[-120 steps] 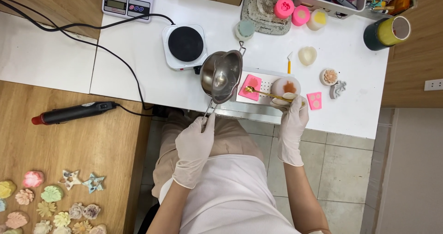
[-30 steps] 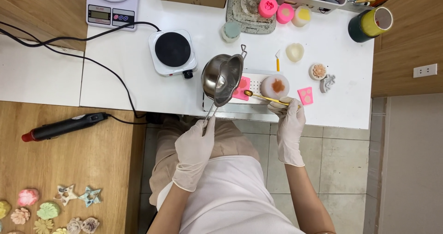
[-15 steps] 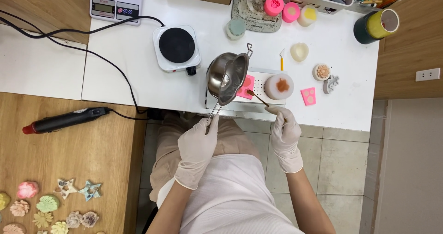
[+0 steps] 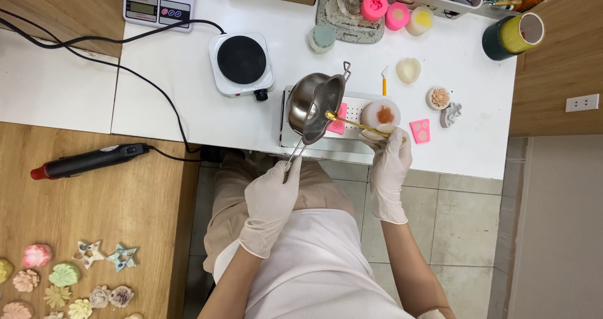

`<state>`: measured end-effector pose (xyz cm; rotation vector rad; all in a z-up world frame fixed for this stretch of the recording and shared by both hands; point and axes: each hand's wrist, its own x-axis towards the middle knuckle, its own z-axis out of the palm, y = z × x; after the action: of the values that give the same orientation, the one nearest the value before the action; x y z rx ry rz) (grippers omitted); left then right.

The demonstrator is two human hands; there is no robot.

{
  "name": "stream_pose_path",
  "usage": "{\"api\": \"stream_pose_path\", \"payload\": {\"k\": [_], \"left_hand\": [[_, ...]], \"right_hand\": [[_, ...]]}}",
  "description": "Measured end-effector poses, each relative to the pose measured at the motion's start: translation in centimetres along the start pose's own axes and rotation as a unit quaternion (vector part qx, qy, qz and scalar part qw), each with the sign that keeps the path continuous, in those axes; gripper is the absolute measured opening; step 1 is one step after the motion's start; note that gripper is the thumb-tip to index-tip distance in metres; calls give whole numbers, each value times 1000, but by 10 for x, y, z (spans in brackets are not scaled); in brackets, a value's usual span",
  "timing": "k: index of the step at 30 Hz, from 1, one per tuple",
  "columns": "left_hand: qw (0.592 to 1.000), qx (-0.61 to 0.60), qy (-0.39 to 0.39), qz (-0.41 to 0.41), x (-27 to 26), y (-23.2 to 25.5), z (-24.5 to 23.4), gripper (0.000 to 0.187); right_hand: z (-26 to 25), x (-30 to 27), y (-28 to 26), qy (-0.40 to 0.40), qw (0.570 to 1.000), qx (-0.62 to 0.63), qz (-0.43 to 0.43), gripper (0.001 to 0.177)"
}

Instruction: Pouring melted wax into small molds and using a heat tool to smooth the surface.

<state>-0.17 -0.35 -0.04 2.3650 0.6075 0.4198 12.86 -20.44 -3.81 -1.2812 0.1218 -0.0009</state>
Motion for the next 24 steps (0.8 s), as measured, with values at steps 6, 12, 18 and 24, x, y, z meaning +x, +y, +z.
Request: {"api": "stream_pose_path", "payload": {"k": [6, 12, 18, 24], "left_hand": [[1000, -13, -6, 4, -1, 3, -3, 31], [999, 6, 33, 38, -4, 3, -3, 29], [997, 33, 42, 61, -2, 4, -4, 30], [1000, 15, 11, 11, 3, 5, -5, 26]], "right_hand": [[26, 1, 7, -120, 984, -100, -86, 32], [31, -4, 16, -100, 966, -196, -139, 34], [29, 8, 34, -70, 997, -37, 5, 36], [18, 16, 29, -50, 995, 37, 80, 37]]}}
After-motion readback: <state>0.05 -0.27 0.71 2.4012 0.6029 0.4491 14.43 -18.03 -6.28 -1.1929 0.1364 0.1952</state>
